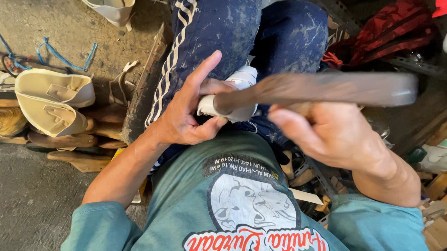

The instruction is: The person assembles a pair of shoes using pliers and a hammer to secure the leather upper to the shoe last and sole.

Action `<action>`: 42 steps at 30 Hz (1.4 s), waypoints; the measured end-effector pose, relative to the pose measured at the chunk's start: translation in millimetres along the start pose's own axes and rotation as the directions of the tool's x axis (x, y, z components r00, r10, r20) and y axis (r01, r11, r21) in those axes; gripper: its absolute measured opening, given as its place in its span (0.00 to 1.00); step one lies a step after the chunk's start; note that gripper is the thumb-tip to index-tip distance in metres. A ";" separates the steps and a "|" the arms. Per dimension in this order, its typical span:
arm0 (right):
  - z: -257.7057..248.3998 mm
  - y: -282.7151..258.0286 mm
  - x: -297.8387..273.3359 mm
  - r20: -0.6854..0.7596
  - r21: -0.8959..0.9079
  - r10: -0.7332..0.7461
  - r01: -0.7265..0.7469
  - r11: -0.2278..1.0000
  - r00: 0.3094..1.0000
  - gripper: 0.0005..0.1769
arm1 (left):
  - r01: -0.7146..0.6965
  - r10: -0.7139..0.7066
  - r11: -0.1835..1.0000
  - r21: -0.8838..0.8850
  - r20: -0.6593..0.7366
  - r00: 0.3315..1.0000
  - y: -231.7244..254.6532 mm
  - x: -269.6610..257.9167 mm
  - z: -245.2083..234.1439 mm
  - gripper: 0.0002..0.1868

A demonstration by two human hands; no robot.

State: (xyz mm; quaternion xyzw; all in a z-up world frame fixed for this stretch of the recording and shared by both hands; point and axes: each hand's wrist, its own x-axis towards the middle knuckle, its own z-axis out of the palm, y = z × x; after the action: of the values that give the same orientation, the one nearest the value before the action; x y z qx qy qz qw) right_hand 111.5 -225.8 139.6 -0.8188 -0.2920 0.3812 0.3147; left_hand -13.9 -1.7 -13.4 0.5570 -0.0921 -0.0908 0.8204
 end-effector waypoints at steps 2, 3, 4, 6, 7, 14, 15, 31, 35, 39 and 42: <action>-0.9 -1.8 1.1 0.014 -0.158 0.008 -0.006 0.987 1.000 0.14 | -0.027 0.027 1.000 -0.010 -0.002 1.000 -0.6 -0.8 0.0 0.47; -1.4 -2.5 1.1 0.035 -0.309 0.025 -0.012 0.951 0.999 0.21 | -0.048 0.047 0.999 -0.025 -0.011 0.999 -1.3 -1.8 1.1 0.47; -3.1 -5.3 0.0 0.033 -0.311 0.026 -0.015 0.950 0.999 0.21 | -0.049 0.049 0.998 -0.026 -0.008 0.999 -2.9 1.7 -0.1 0.47; -5.5 -11.5 -2.4 -0.142 0.043 -0.012 0.018 0.999 0.990 0.12 | -0.083 0.084 0.996 0.029 -0.018 0.996 -3.9 2.4 1.0 0.47; -3.8 -10.3 0.9 -0.146 0.043 -0.017 0.024 0.999 0.989 0.12 | -0.086 0.086 0.996 0.036 -0.017 0.996 -2.3 2.6 0.9 0.47; -0.3 -3.9 2.4 0.015 -0.273 -0.049 0.051 0.961 0.999 0.18 | -0.021 0.020 0.999 -0.043 -0.023 1.000 -3.6 -1.7 3.1 0.47; 4.7 1.3 0.8 0.002 -0.292 -0.086 0.083 0.953 0.996 0.24 | -0.047 0.047 0.999 -0.010 -0.031 0.998 -5.4 0.3 1.3 0.48; 83.8 31.5 -48.5 -0.300 -0.182 -0.127 0.074 0.981 0.945 0.11 | -0.049 0.047 0.998 -0.026 -0.084 0.995 -3.8 0.1 -4.1 0.45; 90.2 34.7 -53.1 -0.352 -0.228 -0.100 0.018 0.973 0.931 0.13 | -0.033 0.028 0.998 -0.052 -0.102 0.994 -2.3 2.2 -5.1 0.46; 65.6 36.3 -55.4 -0.259 -0.186 -0.099 0.051 0.981 0.961 0.11 | -0.020 0.016 0.999 -0.036 -0.115 0.993 1.5 4.3 -2.9 0.46; 55.7 34.3 -51.8 -0.332 -0.159 -0.009 -0.046 0.986 0.943 0.14 | -0.008 -0.001 0.998 -0.065 -0.138 0.991 -3.4 7.1 -2.7 0.48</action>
State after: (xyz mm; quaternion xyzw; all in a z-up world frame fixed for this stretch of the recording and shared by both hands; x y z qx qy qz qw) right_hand 46.7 -268.4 108.6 -0.8970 -0.2577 0.2157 0.2873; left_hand -6.5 -2.3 -17.2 0.5346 -0.0334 -0.0536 0.8427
